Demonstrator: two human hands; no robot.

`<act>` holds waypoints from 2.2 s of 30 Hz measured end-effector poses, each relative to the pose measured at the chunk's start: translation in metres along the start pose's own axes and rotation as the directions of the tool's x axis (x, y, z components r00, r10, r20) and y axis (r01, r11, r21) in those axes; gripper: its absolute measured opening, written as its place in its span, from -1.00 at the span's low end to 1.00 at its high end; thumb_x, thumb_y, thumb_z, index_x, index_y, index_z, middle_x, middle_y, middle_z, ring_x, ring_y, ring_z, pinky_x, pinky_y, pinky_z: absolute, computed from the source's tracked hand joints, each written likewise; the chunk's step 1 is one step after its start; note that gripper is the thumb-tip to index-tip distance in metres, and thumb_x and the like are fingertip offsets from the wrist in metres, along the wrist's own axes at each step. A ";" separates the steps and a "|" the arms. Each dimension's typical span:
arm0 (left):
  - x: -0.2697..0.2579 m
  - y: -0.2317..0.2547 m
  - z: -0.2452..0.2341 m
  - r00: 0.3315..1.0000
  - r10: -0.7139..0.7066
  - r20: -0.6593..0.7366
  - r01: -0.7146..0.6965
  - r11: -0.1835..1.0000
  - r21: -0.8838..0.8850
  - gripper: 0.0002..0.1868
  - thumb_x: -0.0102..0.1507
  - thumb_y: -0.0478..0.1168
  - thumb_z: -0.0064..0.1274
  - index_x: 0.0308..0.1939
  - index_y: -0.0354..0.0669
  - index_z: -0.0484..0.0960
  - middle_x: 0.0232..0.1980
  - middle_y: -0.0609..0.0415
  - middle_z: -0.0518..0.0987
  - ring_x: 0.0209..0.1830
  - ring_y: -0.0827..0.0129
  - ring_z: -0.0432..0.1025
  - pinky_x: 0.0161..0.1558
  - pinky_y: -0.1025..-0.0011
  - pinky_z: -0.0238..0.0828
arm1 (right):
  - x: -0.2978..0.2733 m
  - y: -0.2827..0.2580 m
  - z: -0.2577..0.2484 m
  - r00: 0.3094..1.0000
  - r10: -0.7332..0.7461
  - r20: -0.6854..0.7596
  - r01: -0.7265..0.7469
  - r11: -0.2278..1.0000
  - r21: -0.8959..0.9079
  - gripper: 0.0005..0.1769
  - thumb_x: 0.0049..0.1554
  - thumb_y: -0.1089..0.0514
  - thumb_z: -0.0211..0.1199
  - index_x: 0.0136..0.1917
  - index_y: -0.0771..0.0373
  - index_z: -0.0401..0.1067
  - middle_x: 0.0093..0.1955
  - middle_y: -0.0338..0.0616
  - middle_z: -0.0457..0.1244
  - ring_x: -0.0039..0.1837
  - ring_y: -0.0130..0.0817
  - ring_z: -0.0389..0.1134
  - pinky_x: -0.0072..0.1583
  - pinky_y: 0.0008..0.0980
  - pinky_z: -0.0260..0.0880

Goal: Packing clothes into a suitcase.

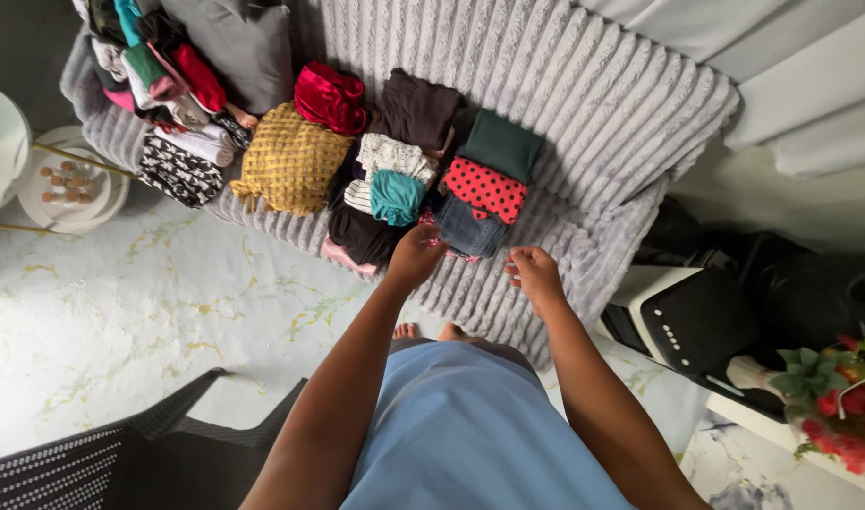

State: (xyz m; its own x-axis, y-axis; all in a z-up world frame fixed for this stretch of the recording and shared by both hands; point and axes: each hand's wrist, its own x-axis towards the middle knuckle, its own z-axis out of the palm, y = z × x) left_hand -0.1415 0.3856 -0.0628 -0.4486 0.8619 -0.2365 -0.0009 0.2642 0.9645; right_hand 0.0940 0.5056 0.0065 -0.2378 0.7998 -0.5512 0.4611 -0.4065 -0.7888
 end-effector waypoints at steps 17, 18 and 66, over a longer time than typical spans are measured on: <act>0.068 0.023 0.062 0.996 -0.061 0.061 0.060 0.998 0.016 -0.42 0.23 -0.01 0.19 0.21 -0.34 0.55 0.24 -0.25 0.59 0.28 -0.01 0.48 0.27 0.19 0.39 | 0.088 -0.040 -0.039 0.982 0.189 0.009 -0.189 0.982 -0.015 -0.78 0.25 -0.01 0.20 0.07 0.14 0.41 0.04 -0.22 0.35 0.01 -0.37 0.39 -0.04 -0.33 0.41; 0.072 0.023 0.063 0.996 -0.059 0.072 0.057 0.998 0.025 -0.41 0.21 -0.01 0.20 0.20 -0.35 0.56 0.23 -0.26 0.59 0.28 0.01 0.49 0.26 0.20 0.39 | 0.092 -0.042 -0.040 0.972 0.233 0.009 -0.233 0.972 0.012 -0.77 0.25 -0.01 0.20 0.09 0.13 0.39 0.06 -0.21 0.34 0.03 -0.35 0.38 -0.02 -0.30 0.42; 0.197 -0.047 0.125 0.872 -0.431 0.234 0.408 0.902 0.141 -0.38 0.18 0.17 0.18 -0.02 -0.37 0.69 -0.02 -0.26 0.69 0.00 0.02 0.59 0.07 0.22 0.48 | 0.249 -0.013 0.018 0.956 0.282 -0.075 -0.291 0.896 -0.335 -0.48 -0.02 0.14 0.51 0.17 0.25 0.41 0.06 -0.12 0.39 0.07 -0.38 0.42 0.13 -0.32 0.42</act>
State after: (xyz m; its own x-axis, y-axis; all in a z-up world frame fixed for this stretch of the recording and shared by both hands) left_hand -0.1183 0.5971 -0.1699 -0.1811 0.7388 -0.6491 -0.0576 0.6510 0.7569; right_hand 0.0135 0.7020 -0.1252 -0.0332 0.6832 -0.7295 0.7685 -0.4491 -0.4557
